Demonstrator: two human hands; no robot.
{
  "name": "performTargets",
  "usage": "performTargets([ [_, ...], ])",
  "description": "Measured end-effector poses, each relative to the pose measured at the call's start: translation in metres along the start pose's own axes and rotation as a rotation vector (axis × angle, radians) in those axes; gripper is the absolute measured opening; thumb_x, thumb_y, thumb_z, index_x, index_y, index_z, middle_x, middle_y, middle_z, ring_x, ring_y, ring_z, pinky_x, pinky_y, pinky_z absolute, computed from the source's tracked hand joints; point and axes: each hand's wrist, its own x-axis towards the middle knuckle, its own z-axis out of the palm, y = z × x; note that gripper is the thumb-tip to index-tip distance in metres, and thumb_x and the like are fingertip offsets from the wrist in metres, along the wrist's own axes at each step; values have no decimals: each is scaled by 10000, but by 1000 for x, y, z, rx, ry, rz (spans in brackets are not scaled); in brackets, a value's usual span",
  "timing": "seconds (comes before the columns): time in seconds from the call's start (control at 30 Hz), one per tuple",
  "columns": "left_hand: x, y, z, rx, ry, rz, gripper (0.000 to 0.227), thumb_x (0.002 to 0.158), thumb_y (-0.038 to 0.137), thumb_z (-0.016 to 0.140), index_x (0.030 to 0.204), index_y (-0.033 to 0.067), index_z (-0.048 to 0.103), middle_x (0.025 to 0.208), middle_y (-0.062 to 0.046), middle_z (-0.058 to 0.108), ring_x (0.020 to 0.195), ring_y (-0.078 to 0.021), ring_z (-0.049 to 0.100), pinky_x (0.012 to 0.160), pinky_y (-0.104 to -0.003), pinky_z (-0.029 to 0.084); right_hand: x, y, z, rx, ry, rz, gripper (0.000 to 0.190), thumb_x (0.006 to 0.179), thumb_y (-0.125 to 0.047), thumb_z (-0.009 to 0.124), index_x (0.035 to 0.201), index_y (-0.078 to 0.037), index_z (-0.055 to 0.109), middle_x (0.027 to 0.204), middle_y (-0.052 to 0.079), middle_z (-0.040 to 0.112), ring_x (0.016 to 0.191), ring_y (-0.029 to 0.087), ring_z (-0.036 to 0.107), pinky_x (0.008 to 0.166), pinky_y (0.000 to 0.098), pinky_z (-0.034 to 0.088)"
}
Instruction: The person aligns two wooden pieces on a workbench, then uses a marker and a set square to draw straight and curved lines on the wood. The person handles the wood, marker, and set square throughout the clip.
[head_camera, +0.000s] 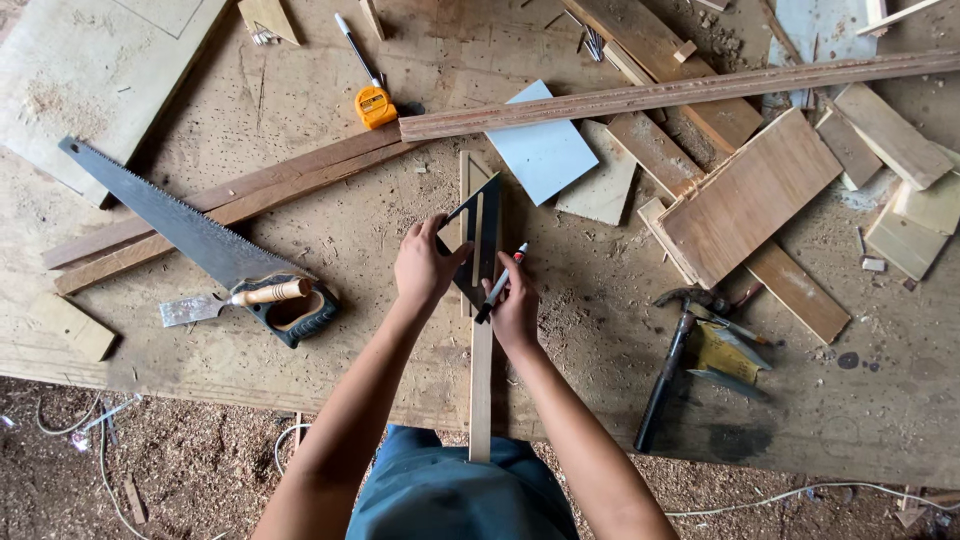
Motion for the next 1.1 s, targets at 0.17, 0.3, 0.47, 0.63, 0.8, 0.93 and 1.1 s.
performTargets([
  [0.17,7,-13,-10,39,83,31,518,782,448,857,1038,31,684,1004,-178,731,858,-330,721,726,-428,590,-15,-24,14,155,-194,307,432,951,-88,732,1359,-23,606,1012,187,721,805,268,705,678,325,578],
  [0.3,8,-35,-16,-101,77,61,411,877,378,814,986,19,645,875,-178,732,753,-335,721,664,-431,574,-24,-26,27,241,-149,199,441,937,-54,720,1356,-40,584,1061,163,722,830,203,719,695,293,619],
  [0.47,-3,-50,-30,-280,55,0,319,972,306,739,1005,9,628,670,-150,673,537,-275,645,551,-385,506,-20,2,36,199,-72,93,465,969,-61,739,1400,-100,568,1182,160,733,963,214,717,794,323,624],
  [0.63,1,-51,-35,-369,83,-126,317,979,319,704,1049,20,628,644,-101,674,503,-142,585,482,-327,467,-11,30,41,397,-183,292,483,939,-3,685,1396,-112,574,1236,209,693,888,222,733,707,291,665],
  [0.8,12,-50,-22,-359,45,-188,337,980,325,707,1061,9,625,644,-121,664,507,-158,570,493,-350,462,-5,22,46,366,-224,312,447,998,2,628,1427,-109,569,1288,208,676,944,234,759,749,297,664],
  [0.93,18,-54,-11,-367,45,-167,345,970,334,730,1063,15,638,706,-139,705,571,-189,650,563,-352,526,-7,6,41,229,-155,116,502,915,10,722,1387,-56,564,1264,227,690,1072,288,739,787,335,639],
  [1.1,26,-56,-11,-266,2,-189,371,950,384,723,1078,43,653,790,-160,741,669,-256,734,642,-393,580,-2,-8,36,209,-134,79,500,904,-6,753,1368,-42,571,1258,219,692,1125,324,721,813,347,641],
])
